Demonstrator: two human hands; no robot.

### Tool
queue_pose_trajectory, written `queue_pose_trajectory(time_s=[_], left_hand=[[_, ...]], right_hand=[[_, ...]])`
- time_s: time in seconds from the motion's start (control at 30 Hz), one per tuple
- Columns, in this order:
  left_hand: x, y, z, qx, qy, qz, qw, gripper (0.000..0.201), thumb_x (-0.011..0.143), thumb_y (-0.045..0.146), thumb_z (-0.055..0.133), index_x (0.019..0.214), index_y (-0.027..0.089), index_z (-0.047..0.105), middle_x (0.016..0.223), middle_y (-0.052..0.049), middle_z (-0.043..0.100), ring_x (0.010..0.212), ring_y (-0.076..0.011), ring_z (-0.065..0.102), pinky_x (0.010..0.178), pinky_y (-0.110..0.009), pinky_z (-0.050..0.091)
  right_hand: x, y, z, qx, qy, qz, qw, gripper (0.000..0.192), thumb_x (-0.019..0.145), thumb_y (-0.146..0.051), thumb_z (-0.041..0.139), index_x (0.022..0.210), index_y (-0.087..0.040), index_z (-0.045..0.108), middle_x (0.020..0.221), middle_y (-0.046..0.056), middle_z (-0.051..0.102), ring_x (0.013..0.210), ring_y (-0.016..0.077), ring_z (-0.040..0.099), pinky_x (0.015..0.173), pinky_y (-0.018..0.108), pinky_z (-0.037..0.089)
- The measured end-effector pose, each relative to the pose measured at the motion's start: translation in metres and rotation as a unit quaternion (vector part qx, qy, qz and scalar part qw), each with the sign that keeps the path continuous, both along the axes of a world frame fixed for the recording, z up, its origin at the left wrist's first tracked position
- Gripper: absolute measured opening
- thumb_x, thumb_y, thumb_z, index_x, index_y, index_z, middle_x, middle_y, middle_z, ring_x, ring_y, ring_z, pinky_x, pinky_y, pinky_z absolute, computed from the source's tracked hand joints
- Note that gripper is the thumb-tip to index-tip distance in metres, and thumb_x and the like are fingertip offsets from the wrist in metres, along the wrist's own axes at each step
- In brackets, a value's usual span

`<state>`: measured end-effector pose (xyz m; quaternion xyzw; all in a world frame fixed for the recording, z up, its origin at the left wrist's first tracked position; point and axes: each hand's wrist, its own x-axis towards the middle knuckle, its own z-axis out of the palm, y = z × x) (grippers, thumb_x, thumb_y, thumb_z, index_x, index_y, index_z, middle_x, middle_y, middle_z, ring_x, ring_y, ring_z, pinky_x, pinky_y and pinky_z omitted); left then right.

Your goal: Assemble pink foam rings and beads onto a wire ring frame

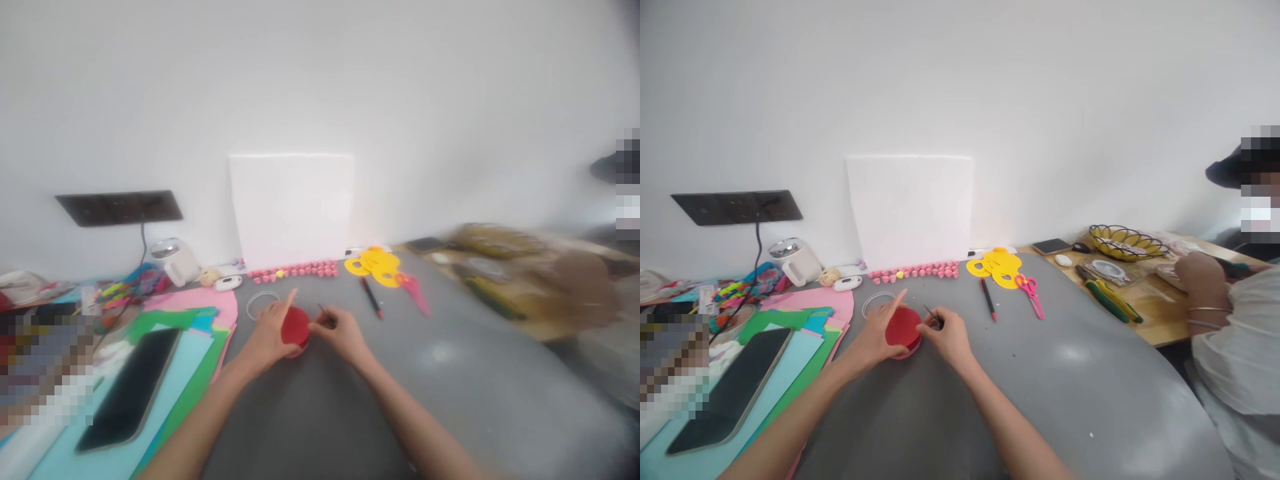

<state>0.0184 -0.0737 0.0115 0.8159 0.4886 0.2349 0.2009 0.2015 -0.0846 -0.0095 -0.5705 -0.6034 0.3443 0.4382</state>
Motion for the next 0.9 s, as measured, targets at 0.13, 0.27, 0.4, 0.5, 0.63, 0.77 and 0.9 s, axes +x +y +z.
queue_pose_trajectory(time_s=[0.13,0.27,0.4,0.5,0.63,0.77,0.9], left_hand=[[-0.001,-0.003,0.001,-0.014,0.006,-0.010,1.000,0.097,0.059,0.024,0.069,0.142,0.028,0.018,0.128,-0.008,0.050,0.118,-0.0299,0.043,0.098,-0.045,0.031],[-0.003,-0.004,0.001,-0.003,-0.010,-0.007,1.000,0.097,0.061,0.024,0.068,0.142,0.030,0.015,0.125,-0.008,0.051,0.116,-0.0295,0.045,0.096,-0.044,0.034],[-0.003,-0.004,0.000,0.003,-0.023,-0.006,1.000,0.096,0.061,0.021,0.067,0.142,0.030,0.016,0.125,-0.008,0.050,0.116,-0.0286,0.045,0.097,-0.043,0.034],[-0.004,-0.004,0.000,0.003,-0.029,0.009,1.000,0.099,0.057,0.021,0.070,0.141,0.030,0.020,0.125,-0.008,0.050,0.114,-0.0299,0.045,0.097,-0.044,0.034],[-0.007,-0.002,-0.001,-0.006,-0.102,0.048,0.994,0.090,0.057,0.022,0.071,0.138,0.030,0.030,0.120,-0.006,0.054,0.109,-0.0272,0.050,0.093,-0.042,0.038],[-0.009,0.007,-0.003,-0.010,-0.189,0.100,0.977,0.028,0.066,0.028,0.065,0.093,0.022,0.066,0.087,-0.004,0.066,0.084,-0.0238,0.060,0.080,-0.038,0.046],[-0.010,0.019,0.001,-0.068,-0.334,0.124,0.932,0.025,0.070,0.042,0.061,0.073,0.018,0.060,0.065,-0.002,0.063,0.053,-0.0165,0.059,0.052,-0.029,0.048]], right_hand=[[-0.011,0.009,-0.006,-0.027,0.016,-0.020,0.999,0.012,0.059,-0.024,0.065,0.068,-0.017,0.060,0.066,0.001,0.066,0.063,0.0171,0.059,0.060,0.026,0.044],[-0.013,0.014,-0.011,-0.035,0.002,-0.035,0.999,0.022,0.058,-0.024,0.065,0.079,-0.018,0.064,0.067,0.001,0.068,0.065,0.0191,0.062,0.061,0.028,0.046],[-0.013,0.014,-0.010,-0.031,-0.023,-0.040,0.998,0.022,0.059,-0.023,0.062,0.081,-0.019,0.067,0.066,0.002,0.068,0.065,0.0192,0.062,0.062,0.028,0.046],[-0.012,0.014,-0.007,-0.024,-0.027,-0.031,0.999,0.013,0.063,-0.023,0.059,0.072,-0.020,0.068,0.065,0.001,0.068,0.064,0.0185,0.062,0.060,0.026,0.045],[-0.009,0.017,-0.003,-0.018,-0.006,-0.008,1.000,0.012,0.065,-0.024,0.059,0.070,-0.018,0.068,0.066,0.001,0.067,0.064,0.0181,0.060,0.060,0.026,0.044],[-0.007,0.020,0.004,0.003,0.041,0.023,0.999,0.012,0.066,-0.026,0.059,0.066,-0.016,0.065,0.063,0.001,0.065,0.061,0.0163,0.058,0.059,0.026,0.044],[-0.002,0.025,0.020,-0.068,0.208,0.029,0.975,0.026,0.067,-0.037,0.064,0.082,-0.016,0.063,0.070,0.003,0.066,0.063,0.0151,0.059,0.058,0.027,0.047]])
